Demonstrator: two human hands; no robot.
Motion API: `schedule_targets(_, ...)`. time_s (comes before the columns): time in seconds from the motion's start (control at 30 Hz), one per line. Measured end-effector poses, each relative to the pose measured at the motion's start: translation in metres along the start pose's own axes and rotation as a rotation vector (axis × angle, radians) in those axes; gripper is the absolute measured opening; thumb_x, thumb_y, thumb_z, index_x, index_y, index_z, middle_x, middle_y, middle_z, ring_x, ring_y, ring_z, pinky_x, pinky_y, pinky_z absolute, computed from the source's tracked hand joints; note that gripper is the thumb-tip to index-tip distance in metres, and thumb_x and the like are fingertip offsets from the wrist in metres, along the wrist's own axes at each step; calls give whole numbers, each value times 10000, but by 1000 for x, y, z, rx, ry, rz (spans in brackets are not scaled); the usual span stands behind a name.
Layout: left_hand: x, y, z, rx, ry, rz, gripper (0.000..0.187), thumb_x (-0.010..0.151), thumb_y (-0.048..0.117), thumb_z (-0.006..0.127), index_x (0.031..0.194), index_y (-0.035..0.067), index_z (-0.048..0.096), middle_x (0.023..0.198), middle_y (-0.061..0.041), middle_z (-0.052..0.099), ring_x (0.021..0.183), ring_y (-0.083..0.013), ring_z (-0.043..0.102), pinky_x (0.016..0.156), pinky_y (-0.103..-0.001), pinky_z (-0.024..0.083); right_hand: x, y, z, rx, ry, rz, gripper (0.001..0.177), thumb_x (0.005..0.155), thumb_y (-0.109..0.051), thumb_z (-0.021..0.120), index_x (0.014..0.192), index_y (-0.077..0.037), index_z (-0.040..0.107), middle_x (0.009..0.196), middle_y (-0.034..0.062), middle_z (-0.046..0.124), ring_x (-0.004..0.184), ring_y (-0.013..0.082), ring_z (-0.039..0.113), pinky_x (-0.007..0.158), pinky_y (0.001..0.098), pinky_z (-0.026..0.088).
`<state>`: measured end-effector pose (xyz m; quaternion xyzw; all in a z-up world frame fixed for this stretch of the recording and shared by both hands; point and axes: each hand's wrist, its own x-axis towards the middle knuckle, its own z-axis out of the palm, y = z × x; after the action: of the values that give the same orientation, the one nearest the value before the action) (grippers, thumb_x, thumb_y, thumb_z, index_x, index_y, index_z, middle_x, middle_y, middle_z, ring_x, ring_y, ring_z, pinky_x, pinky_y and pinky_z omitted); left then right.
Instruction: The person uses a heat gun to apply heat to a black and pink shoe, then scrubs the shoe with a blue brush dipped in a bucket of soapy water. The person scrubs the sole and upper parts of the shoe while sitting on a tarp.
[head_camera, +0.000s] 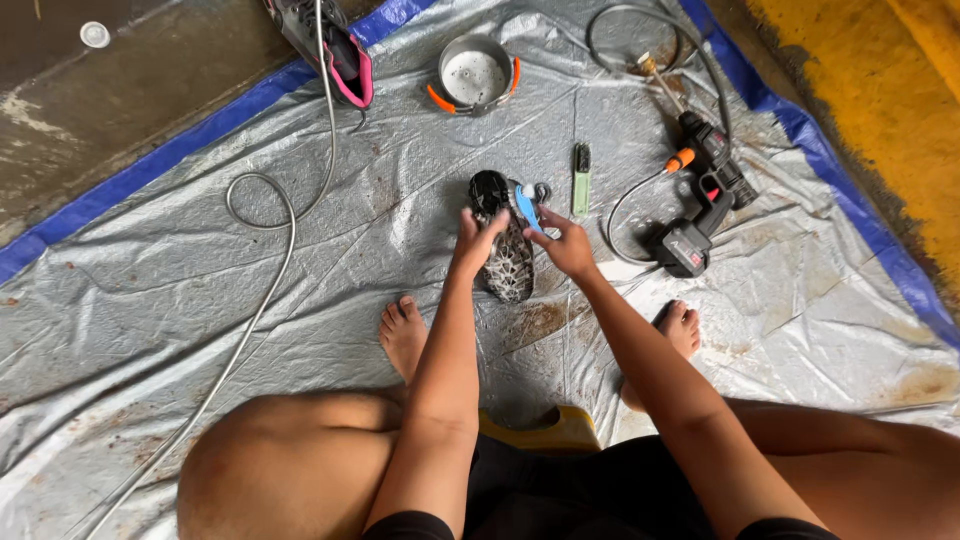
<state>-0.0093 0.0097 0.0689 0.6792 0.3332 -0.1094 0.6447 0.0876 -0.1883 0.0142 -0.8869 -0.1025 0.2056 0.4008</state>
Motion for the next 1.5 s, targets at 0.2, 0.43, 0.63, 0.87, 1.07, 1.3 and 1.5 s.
schedule_targets(0.2, -3, 39, 5, 20, -52, 73, 1049, 1088, 595, 597, 1783, 293, -128, 1819, -329, 116, 1368, -594, 593, 908, -686, 647, -17, 30, 30, 424, -27, 127, 582, 815, -258, 1002, 1363, -265, 806, 1261, 73, 817, 1315, 220, 682, 1200, 429, 481)
schedule_targets(0.43, 20, 41, -30, 343, -213, 222, 1246, 784, 557, 990, 1774, 256, 295, 1715, -300, 423, 1496, -549, 500, 1230, -659, 453, -18, -9, -57, 548, -228, 79, 544, 844, -100, 919, 1367, -143, 778, 1399, 150, 749, 1376, 275, 631, 1215, 455, 452)
schedule_targets(0.63, 23, 46, -18, 675, -417, 504, 1463, 673, 21, 975, 1806, 240, 76, 1851, -216, 138, 1667, -499, 215, 1377, -637, 221, 6, 49, -36, 301, -261, -164, 350, 894, -166, 915, 1236, -156, 841, 1254, 117, 816, 1297, 315, 711, 1129, 488, 499)
schedule_targets(0.87, 56, 1, -33, 656, -285, 669, 1018, 590, 114, 1027, 1514, 138, 602, 1478, -206, 650, 1443, -461, 546, 1264, -568, 366, -5, 46, -23, 6, 88, -207, 419, 940, -501, 881, 1319, -337, 813, 1195, 14, 699, 1085, 373, 741, 971, 494, 572)
schedule_targets(1.07, 33, 17, -36, 567, -99, 538, 931, 593, 259, 1062, 1412, 227, 620, 1259, -197, 710, 1273, -442, 671, 1131, -531, 502, -30, -10, -40, 37, 77, -246, 381, 1070, -481, 739, 1437, -379, 746, 1084, 85, 823, 992, 386, 769, 866, 504, 574)
schedule_targets(1.3, 30, 10, -39, 528, -53, 628, 953, 534, 208, 1032, 1394, 190, 622, 1296, -162, 717, 1241, -471, 665, 1082, -536, 496, -36, 24, -24, -326, -34, -340, 433, 1123, -395, 601, 1553, -363, 636, 1054, 150, 819, 1006, 430, 772, 849, 611, 618)
schedule_targets(1.5, 39, -12, -33, 536, -37, 609, 952, 527, 222, 1039, 1387, 203, 630, 1300, -129, 679, 1203, -479, 640, 1056, -547, 512, -42, -12, -22, -187, -18, -369, 360, 1112, -386, 621, 1419, -233, 731, 1078, 163, 764, 1030, 469, 734, 860, 627, 596)
